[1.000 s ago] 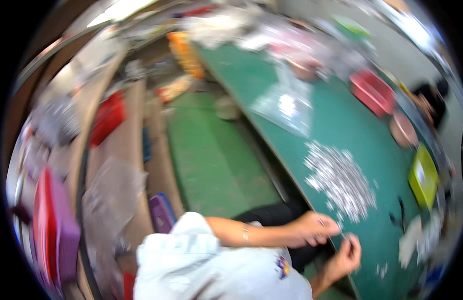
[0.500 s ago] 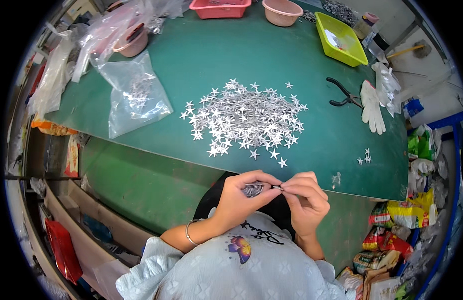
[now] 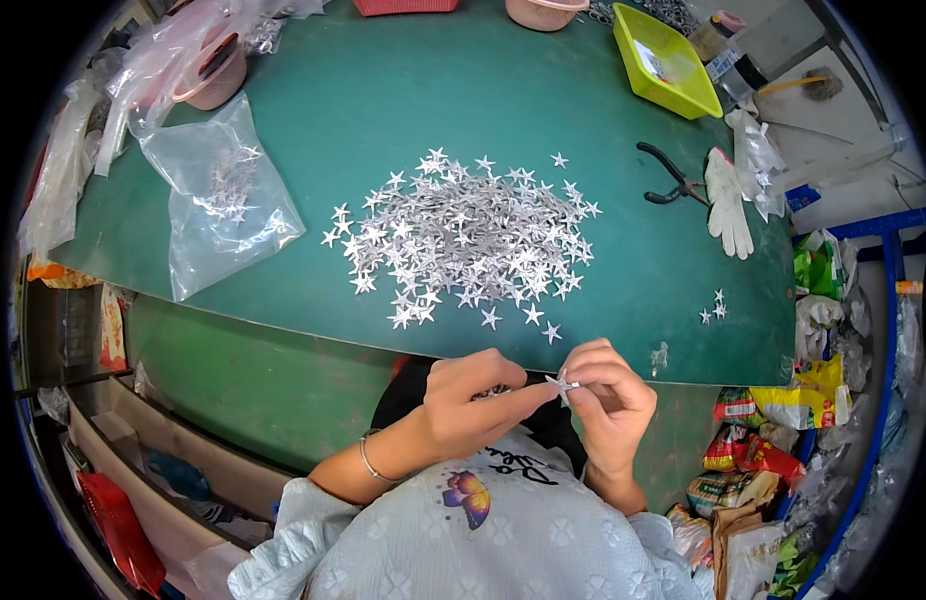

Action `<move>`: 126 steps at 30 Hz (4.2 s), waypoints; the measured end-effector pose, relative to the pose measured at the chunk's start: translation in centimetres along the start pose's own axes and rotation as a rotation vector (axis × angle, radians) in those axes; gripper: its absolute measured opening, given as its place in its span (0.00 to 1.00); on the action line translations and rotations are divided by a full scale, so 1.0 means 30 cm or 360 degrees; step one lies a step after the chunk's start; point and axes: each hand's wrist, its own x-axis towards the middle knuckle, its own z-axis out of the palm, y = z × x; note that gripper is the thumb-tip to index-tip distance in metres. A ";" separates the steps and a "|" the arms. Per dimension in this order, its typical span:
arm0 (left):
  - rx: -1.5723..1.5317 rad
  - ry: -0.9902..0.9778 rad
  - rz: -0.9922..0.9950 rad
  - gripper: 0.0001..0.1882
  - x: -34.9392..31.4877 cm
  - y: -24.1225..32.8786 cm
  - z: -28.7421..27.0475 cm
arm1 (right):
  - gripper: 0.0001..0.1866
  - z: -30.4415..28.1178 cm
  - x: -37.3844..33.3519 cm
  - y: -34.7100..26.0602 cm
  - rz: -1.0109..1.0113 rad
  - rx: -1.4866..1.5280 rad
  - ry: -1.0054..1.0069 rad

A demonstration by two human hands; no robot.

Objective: The person sits at a green worktable and repeatedly picks up small white star-shaped pieces and thin metal pins. They insert a pin into each star and place the assembled unit into a clear plastic bag. The process is repeated continuously throughout the clip.

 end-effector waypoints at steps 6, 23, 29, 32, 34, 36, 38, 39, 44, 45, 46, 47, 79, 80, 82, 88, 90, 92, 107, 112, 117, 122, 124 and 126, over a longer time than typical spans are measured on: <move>-0.0247 0.0063 -0.0328 0.17 0.005 0.014 0.019 | 0.06 -0.001 -0.006 0.003 0.0042 -0.0013 0.0060; -0.1080 -0.0152 -0.1234 0.13 0.007 -0.008 0.020 | 0.06 0.007 -0.013 0.007 0.0179 0.0022 0.0199; -0.2030 -0.0167 -0.1872 0.10 -0.001 -0.023 0.019 | 0.07 0.006 -0.006 0.019 0.0187 -0.0124 0.0164; -0.2483 -0.0168 -0.2001 0.11 -0.020 -0.036 0.030 | 0.07 0.005 -0.005 0.023 0.0210 -0.0146 0.0156; -0.2568 -0.0217 -0.2088 0.12 -0.022 -0.039 0.030 | 0.06 0.002 -0.007 0.028 0.0212 -0.0148 0.0171; -0.2605 -0.0228 -0.2075 0.11 -0.020 -0.038 0.028 | 0.05 0.003 -0.009 0.032 0.0264 -0.0073 0.0185; -0.2637 -0.0250 -0.2069 0.11 -0.021 -0.040 0.027 | 0.05 0.003 -0.011 0.036 0.0291 -0.0019 0.0188; -0.2650 -0.0268 -0.2071 0.11 -0.025 -0.044 0.027 | 0.05 0.002 -0.012 0.037 0.0293 -0.0003 0.0184; -0.2426 -0.0379 -0.2012 0.12 -0.017 -0.056 0.012 | 0.04 -0.002 -0.006 0.032 0.0301 -0.0072 0.0094; -0.2274 -0.0387 -0.2035 0.13 -0.019 -0.060 0.010 | 0.04 -0.013 0.001 0.029 0.0270 -0.0190 0.0001; -0.2122 -0.0394 -0.2055 0.13 -0.019 -0.063 0.009 | 0.04 -0.023 0.009 0.028 0.0238 -0.0308 -0.0092; -0.2035 -0.0424 -0.2064 0.13 -0.017 -0.064 0.009 | 0.03 -0.032 0.015 0.030 0.0239 -0.0321 -0.0149; -0.1156 -0.0080 -0.1528 0.13 -0.008 -0.048 0.048 | 0.04 -0.049 0.004 0.081 0.0593 0.0026 0.0055; -0.1084 -0.0086 -0.1451 0.13 -0.011 -0.047 0.047 | 0.04 -0.046 0.010 0.070 0.0472 -0.0138 0.0033; -0.0940 -0.0097 -0.1296 0.12 -0.018 -0.045 0.047 | 0.04 -0.040 0.025 0.047 0.0227 -0.0463 -0.0010; -0.0800 -0.0172 -0.1130 0.15 -0.015 -0.040 0.038 | 0.05 -0.023 0.024 0.015 0.0056 -0.0767 -0.0001; -0.0742 -0.0152 -0.1129 0.14 -0.005 -0.030 0.037 | 0.05 -0.022 0.025 0.014 0.0079 -0.0714 0.0019; -0.0698 -0.0142 -0.1117 0.14 -0.003 -0.025 0.038 | 0.05 -0.023 0.025 0.017 0.0081 -0.0679 0.0027; -0.1665 -0.0053 -0.1717 0.04 -0.040 -0.069 0.029 | 0.04 -0.056 0.060 0.133 0.0245 -0.0883 0.0200; -0.2179 -0.0054 -0.1694 0.09 -0.032 -0.084 0.039 | 0.11 -0.056 0.103 0.237 -0.0020 -0.1552 0.0172; -0.2380 -0.0008 -0.1703 0.07 -0.036 -0.097 0.035 | 0.08 -0.065 0.111 0.254 -0.0125 -0.1552 0.0256; -0.1975 0.0072 -0.1756 0.11 -0.056 -0.099 0.057 | 0.04 -0.080 0.067 0.232 0.0363 -0.0453 0.0599; -0.1832 0.0043 -0.1787 0.11 -0.050 -0.090 0.061 | 0.06 -0.067 0.048 0.193 0.0569 0.0000 0.0565; -0.1677 0.0070 -0.1803 0.09 -0.029 -0.072 0.067 | 0.06 -0.052 0.030 0.171 0.0665 0.0273 0.0517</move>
